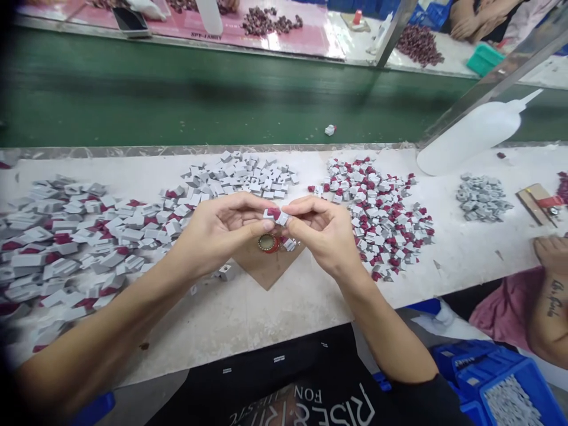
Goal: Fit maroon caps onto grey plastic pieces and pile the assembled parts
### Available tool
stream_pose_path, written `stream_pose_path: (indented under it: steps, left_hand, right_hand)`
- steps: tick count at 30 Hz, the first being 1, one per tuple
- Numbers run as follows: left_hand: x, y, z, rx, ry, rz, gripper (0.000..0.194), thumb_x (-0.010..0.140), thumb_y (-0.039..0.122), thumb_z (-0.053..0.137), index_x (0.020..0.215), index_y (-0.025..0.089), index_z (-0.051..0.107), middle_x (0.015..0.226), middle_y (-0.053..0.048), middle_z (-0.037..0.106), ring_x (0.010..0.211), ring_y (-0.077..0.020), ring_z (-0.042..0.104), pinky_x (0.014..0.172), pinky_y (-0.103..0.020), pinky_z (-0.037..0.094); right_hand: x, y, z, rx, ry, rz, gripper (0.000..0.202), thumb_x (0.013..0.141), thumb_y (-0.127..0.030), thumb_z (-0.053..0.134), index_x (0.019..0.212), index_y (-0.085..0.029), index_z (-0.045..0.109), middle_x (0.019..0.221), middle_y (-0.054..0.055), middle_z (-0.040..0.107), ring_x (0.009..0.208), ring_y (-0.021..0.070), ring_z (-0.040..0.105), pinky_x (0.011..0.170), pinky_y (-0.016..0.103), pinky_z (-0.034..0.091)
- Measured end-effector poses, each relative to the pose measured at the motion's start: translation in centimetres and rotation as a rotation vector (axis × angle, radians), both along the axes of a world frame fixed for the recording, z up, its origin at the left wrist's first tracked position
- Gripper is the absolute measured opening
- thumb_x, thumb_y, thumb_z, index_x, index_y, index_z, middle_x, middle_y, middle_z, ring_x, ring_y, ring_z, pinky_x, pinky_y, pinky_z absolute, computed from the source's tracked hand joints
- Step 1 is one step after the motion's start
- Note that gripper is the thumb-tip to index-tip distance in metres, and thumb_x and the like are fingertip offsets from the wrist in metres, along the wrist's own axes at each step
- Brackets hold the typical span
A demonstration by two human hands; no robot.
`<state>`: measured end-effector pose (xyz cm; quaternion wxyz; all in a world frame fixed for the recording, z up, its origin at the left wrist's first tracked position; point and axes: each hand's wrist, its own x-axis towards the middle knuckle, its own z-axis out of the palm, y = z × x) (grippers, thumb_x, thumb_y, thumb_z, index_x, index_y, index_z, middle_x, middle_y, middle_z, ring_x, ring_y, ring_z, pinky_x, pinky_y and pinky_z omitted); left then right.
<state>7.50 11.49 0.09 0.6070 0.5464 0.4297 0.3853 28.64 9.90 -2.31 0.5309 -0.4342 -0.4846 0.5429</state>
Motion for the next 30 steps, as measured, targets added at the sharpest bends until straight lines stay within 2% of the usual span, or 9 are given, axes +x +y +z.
stream_pose_path:
  steps: [5,10,15,18,21,24,25,27,30]
  left_hand:
    - [-0.2,0.5,0.0,-0.080,-0.013,0.030,0.017,0.089,0.026,0.094,0.104,0.024,0.086,0.097,-0.007,0.091,0.090,-0.0262,0.090,0.086,-0.035,0.077]
    - [-0.7,1.2,-0.4,-0.113,-0.048,0.005,0.019,0.085,0.035,0.101,0.093,0.026,0.087,0.097,-0.007,0.091,0.085,-0.0263,0.090,0.072,-0.030,0.075]
    - [-1.0,1.2,0.3,-0.072,0.009,-0.032,0.016,0.083,0.035,0.100,0.089,0.027,0.088,0.096,-0.007,0.091,0.084,-0.0256,0.088,0.074,-0.032,0.074]
    - [-1.1,1.8,1.0,-0.044,0.084,-0.022,0.020,0.082,0.039,0.098,0.088,0.027,0.083,0.093,-0.006,0.090,0.084,-0.0267,0.087,0.078,-0.037,0.074]
    - [-1.4,4.5,1.5,0.127,0.295,0.030,0.022,0.083,0.044,0.095,0.092,0.027,0.083,0.099,-0.006,0.089,0.091,-0.0289,0.085,0.087,-0.043,0.072]
    - [-1.8,9.2,1.3,0.264,0.507,0.178,0.020,0.085,0.044,0.091,0.095,0.028,0.084,0.106,-0.009,0.087,0.096,-0.0315,0.080,0.088,-0.047,0.068]
    - [-1.9,11.0,1.0,0.251,0.528,0.239,0.018,0.084,0.041,0.091,0.093,0.028,0.082,0.101,-0.009,0.086,0.096,-0.0322,0.079,0.087,-0.047,0.067]
    - [-1.8,14.4,0.2,0.223,0.537,0.343,0.018,0.083,0.032,0.091,0.090,0.027,0.076,0.098,-0.010,0.084,0.099,-0.0330,0.078,0.089,-0.047,0.065]
    - [-1.3,18.5,-1.1,0.156,0.596,0.424,0.021,0.085,0.018,0.087,0.084,0.025,0.068,0.100,-0.012,0.082,0.100,-0.0327,0.078,0.096,-0.049,0.063]
  right_hand:
    - [0.0,0.4,-0.3,-0.029,0.073,0.062,0.020,0.090,-0.039,0.100,0.102,-0.027,0.090,0.102,0.004,0.087,0.083,0.0191,0.084,0.080,0.038,0.076]
    - [0.1,0.4,0.1,0.068,0.039,0.057,0.013,0.095,-0.040,0.097,0.103,-0.030,0.093,0.105,0.005,0.086,0.095,0.0218,0.083,0.082,0.038,0.075]
    - [0.0,-0.2,-0.3,0.092,0.040,0.077,0.010,0.098,-0.037,0.094,0.106,-0.032,0.093,0.108,0.006,0.086,0.101,0.0228,0.083,0.086,0.038,0.074]
    - [0.5,1.1,0.3,0.053,-0.010,0.135,0.015,0.097,-0.042,0.093,0.105,-0.029,0.092,0.109,0.007,0.088,0.102,0.0247,0.084,0.089,0.042,0.074]
    - [1.5,5.3,1.7,0.027,-0.280,0.194,0.019,0.100,-0.040,0.088,0.113,-0.027,0.090,0.109,0.008,0.088,0.096,0.0251,0.083,0.086,0.045,0.072]
    - [1.8,12.0,2.7,0.079,-0.683,-0.063,0.023,0.108,-0.025,0.070,0.125,-0.023,0.085,0.114,0.010,0.087,0.097,0.0252,0.081,0.091,0.045,0.068]
    - [1.6,14.5,2.6,0.063,-0.859,-0.167,0.022,0.108,-0.022,0.068,0.125,-0.021,0.082,0.114,0.011,0.087,0.103,0.0269,0.081,0.098,0.046,0.066]
    - [0.8,18.8,2.1,-0.062,-1.165,-0.207,0.028,0.112,-0.034,0.068,0.135,-0.021,0.075,0.125,0.014,0.086,0.118,0.0329,0.080,0.105,0.050,0.062]
    - [-1.0,23.2,0.7,-0.146,-1.268,-0.194,0.031,0.111,-0.040,0.071,0.131,-0.017,0.073,0.134,0.023,0.083,0.125,0.0413,0.078,0.107,0.055,0.059]
